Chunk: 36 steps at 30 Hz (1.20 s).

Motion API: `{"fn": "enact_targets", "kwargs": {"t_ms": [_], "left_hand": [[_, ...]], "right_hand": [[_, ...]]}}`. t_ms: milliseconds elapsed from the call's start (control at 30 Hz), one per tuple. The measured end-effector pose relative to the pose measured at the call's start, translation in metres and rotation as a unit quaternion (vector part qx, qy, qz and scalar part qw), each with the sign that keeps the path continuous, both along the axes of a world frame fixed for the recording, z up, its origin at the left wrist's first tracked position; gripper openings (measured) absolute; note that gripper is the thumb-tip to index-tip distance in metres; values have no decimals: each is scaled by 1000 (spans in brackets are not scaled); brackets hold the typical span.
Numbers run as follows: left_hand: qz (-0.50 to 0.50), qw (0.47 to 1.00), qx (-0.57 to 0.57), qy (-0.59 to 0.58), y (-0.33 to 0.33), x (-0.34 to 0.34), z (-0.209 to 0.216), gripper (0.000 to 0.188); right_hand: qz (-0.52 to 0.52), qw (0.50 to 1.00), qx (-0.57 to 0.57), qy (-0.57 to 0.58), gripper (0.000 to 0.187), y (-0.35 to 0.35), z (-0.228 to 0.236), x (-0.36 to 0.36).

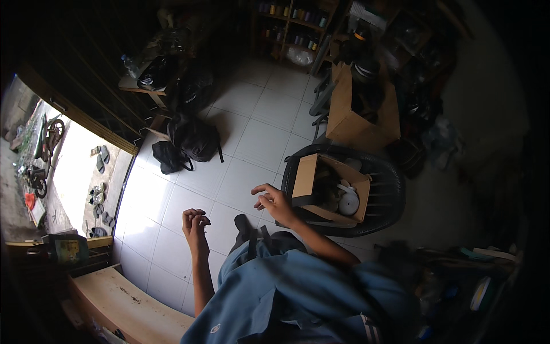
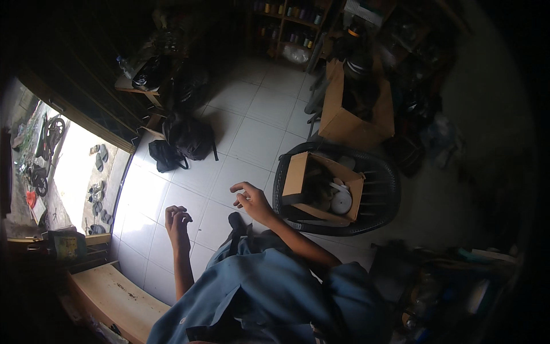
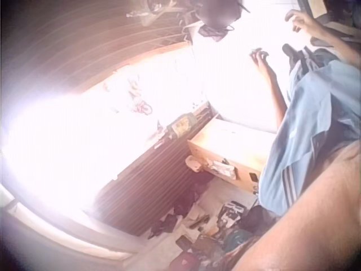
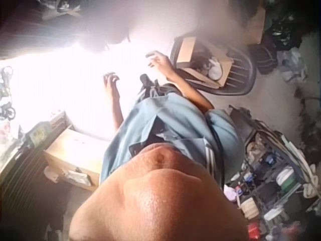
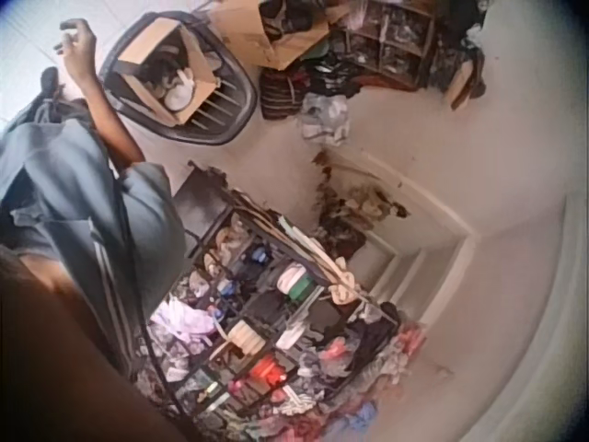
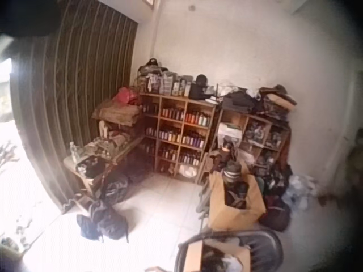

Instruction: The person picks up large rolls of white and brown ribbon from boxes on the floor and places them onto shelves, and also moves smaller red rolls between boxes.

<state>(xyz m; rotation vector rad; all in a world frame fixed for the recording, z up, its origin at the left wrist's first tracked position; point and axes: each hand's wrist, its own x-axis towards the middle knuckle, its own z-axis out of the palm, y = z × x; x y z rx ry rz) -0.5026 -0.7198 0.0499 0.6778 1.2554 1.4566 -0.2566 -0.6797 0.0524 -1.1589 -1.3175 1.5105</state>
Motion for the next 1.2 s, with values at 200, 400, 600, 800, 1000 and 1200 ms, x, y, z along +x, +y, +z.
{"fn": "enact_targets", "kwargs": {"t_ms": [200, 400, 600, 800, 1000, 1200], "left_hand": [[-95, 995, -3, 25, 126, -17, 18, 3], [-207, 977, -35, 35, 226, 21, -1, 5], [-241, 968, -62, 46, 315, 72, -4, 5], [-259, 962, -70, 51, 410, 133, -2, 6], [-329, 938, -83, 67, 502, 186, -24, 5], [-402, 908, -69, 99, 601, 260, -32, 4]], "right_hand": [[-37, 998, 39, -27, 18, 64, 1, -10], [-163, 987, 14, -6, 16, 116, -32, 28], [-225, 973, 42, -28, 15, 202, -47, 77], [-228, 964, 113, -78, 13, 311, -32, 133], [-286, 945, 118, -109, 13, 376, -28, 182], [-382, 907, 66, -165, 15, 409, -65, 232]]}}
